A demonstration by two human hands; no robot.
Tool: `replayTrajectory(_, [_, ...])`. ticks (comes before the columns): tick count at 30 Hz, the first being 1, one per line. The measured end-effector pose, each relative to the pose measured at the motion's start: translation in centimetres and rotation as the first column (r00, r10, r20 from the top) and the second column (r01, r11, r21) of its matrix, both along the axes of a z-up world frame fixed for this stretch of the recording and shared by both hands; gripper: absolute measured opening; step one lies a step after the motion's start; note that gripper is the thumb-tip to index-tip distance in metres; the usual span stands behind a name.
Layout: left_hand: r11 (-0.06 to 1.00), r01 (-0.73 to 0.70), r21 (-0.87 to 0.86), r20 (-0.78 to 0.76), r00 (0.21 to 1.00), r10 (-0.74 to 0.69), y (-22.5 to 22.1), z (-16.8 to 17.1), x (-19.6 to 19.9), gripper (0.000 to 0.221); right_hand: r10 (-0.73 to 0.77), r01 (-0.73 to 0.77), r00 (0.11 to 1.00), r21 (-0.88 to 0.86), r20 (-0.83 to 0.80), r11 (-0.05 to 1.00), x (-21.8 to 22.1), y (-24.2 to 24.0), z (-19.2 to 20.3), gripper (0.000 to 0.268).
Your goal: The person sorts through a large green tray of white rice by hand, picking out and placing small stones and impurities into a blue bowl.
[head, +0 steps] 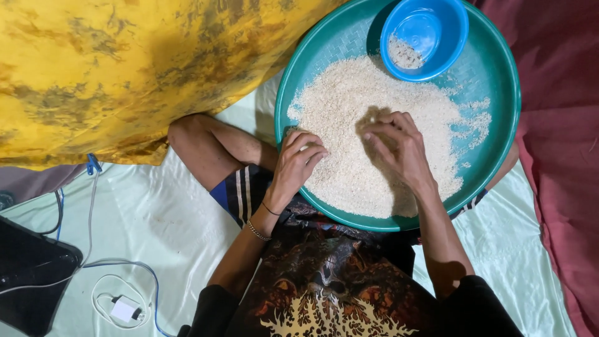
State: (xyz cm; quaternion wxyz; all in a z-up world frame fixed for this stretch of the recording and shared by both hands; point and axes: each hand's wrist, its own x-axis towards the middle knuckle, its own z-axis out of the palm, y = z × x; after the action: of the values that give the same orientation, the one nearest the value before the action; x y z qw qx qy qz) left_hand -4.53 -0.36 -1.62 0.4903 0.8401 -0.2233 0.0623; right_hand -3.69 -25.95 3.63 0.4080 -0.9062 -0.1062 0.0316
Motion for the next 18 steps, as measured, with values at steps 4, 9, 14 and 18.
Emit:
replayTrajectory(4, [0.996,-0.022,-0.085,-0.025,0.999,0.02,0.4,-0.6,0.2,0.003,0.144,-0.143,0.988,0.012,-0.047,0.99,-0.3,2.4,2.7,0.01])
replayTrajectory(9, [0.951,-0.157,-0.267,-0.117,0.985,0.13,0.8,1.0,0.8,0.001,0.192,-0.198,0.98,-0.144,-0.051,0.97,0.1,3.5,1.4,0.004])
replayTrajectory(14, [0.865,-0.267,-0.425,-0.262,0.951,0.165,0.0,1.5,1.0,0.003,0.06,-0.051,0.994,0.099,-0.089,0.994,0.7,1.6,0.9,0.007])
replayTrajectory(18, [0.736,-0.414,-0.535,-0.429,0.884,0.186,-2.1,2.0,2.2,0.006,-0.033,0.048,0.997,0.254,-0.063,0.966,1.3,-1.4,-1.9,0.007])
